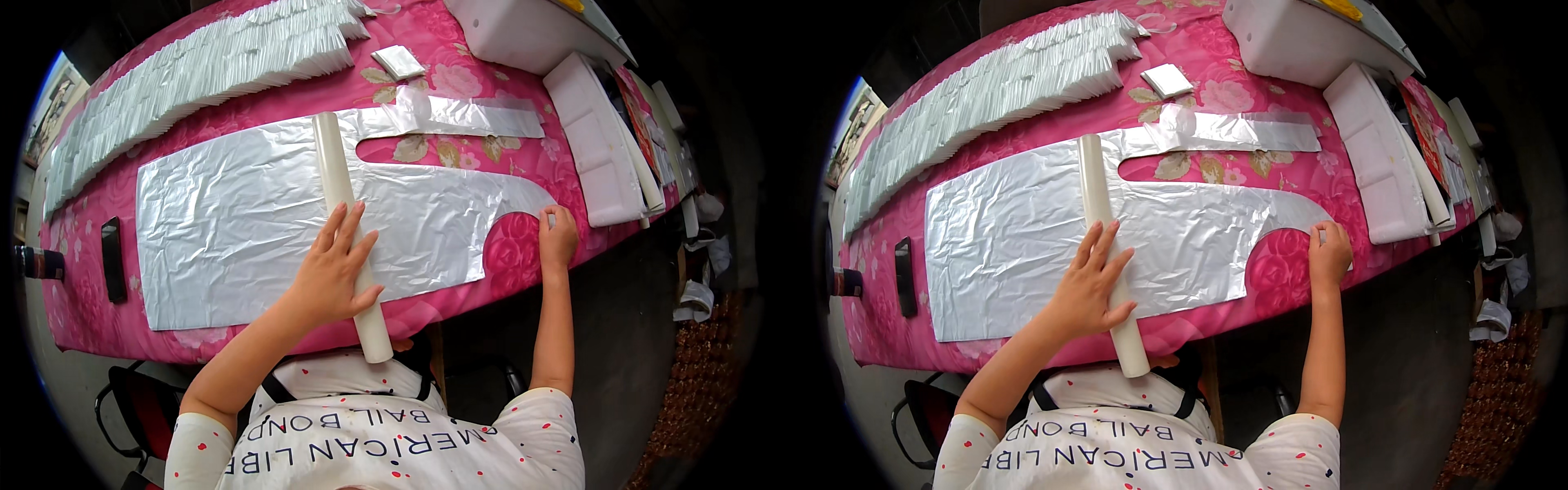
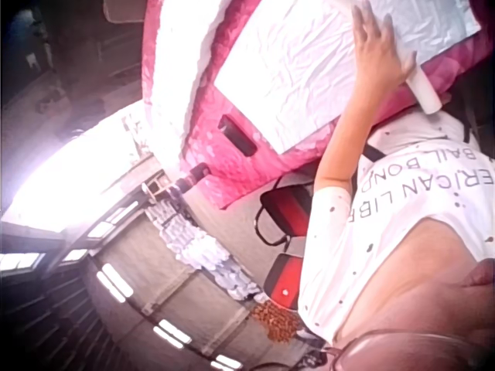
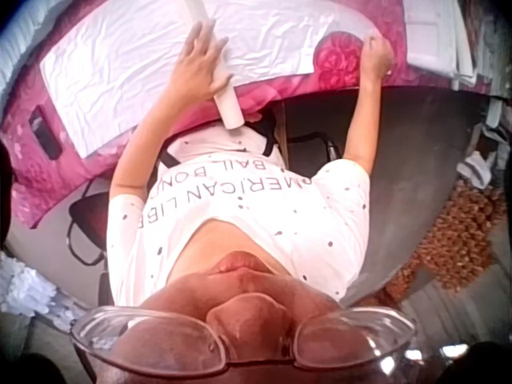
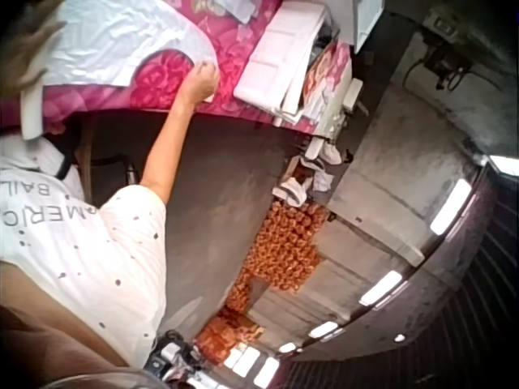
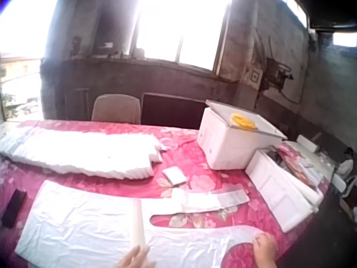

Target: The person wraps small white rectangular items in clear plastic film on a pink floral tablecloth. They unroll the film, place an item, fold the film around it, and set the wrapped unit aside, repeating the process.

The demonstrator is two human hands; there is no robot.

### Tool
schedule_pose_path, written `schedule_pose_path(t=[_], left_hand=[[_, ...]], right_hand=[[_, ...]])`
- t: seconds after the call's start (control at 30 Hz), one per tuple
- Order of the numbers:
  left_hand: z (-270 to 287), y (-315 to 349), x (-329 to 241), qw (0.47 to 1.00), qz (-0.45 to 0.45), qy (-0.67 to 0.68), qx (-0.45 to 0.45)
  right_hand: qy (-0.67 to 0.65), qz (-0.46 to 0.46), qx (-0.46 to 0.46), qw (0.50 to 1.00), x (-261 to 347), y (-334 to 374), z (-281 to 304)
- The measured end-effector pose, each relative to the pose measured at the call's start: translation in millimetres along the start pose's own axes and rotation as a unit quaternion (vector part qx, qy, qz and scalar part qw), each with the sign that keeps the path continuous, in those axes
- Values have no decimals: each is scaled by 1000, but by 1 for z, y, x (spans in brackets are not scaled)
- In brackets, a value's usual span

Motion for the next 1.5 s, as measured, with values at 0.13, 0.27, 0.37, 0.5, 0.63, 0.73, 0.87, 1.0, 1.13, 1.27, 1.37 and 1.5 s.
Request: schedule_pose_path(t=[0.13, 0.27, 0.37, 0.5, 0.63, 0.73, 0.87, 1.0, 1.13, 1.27, 1.37, 1.5], left_hand=[[-2, -1, 0, 1000, -1, 0, -1], [-2, -1, 1, 1000, 0, 10, 1], [-2, -2, -1, 1000, -5, 10, -2], [-1, -1, 1, 1000, 1, 11, -2], [-1, 0, 1, 1000, 1, 12, 0], [-2, -1, 0, 1000, 0, 9, 0], [-6, -5, -2, 1000, 0, -2, 12], [-3, -5, -8, 999, -9, 29, -28], [0, 6, -5, 833, 119, 529, -113], [22, 22, 15, 691, 331, 642, -4], [68, 64, 68, 695, 383, 608, -27], [146, 140, 142, 796, 426, 422, -76]], right_hand=[[-38, -63, 73, 995, -4, 2, -13], [85, 32, -105, 990, -3, 4, -20], [48, 50, -42, 997, -16, 7, -36], [25, 24, -23, 999, 2, 2, -18], [6, 99, -79, 992, 20, -6, 13], [128, -6, 89, 988, 19, -14, 12], [10, -72, 166, 984, 2, -16, 1], [-307, -107, 262, 908, 88, -12, 34], [-459, 26, 407, 790, 214, 36, 82], [-482, 275, 318, 769, 274, 78, 118], [-495, 331, 306, 743, 279, 85, 130], [-419, 291, 295, 808, 258, 88, 129]])
Point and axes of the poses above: each hand's wrist, its own y-axis away from the middle knuckle, its own z-axis out of the back of the hand, x = y × z, the point moved 5 cm from there along -y, towards the middle knuckle, and after that the axes turned 15 degrees about y, right-handed, at the moved point
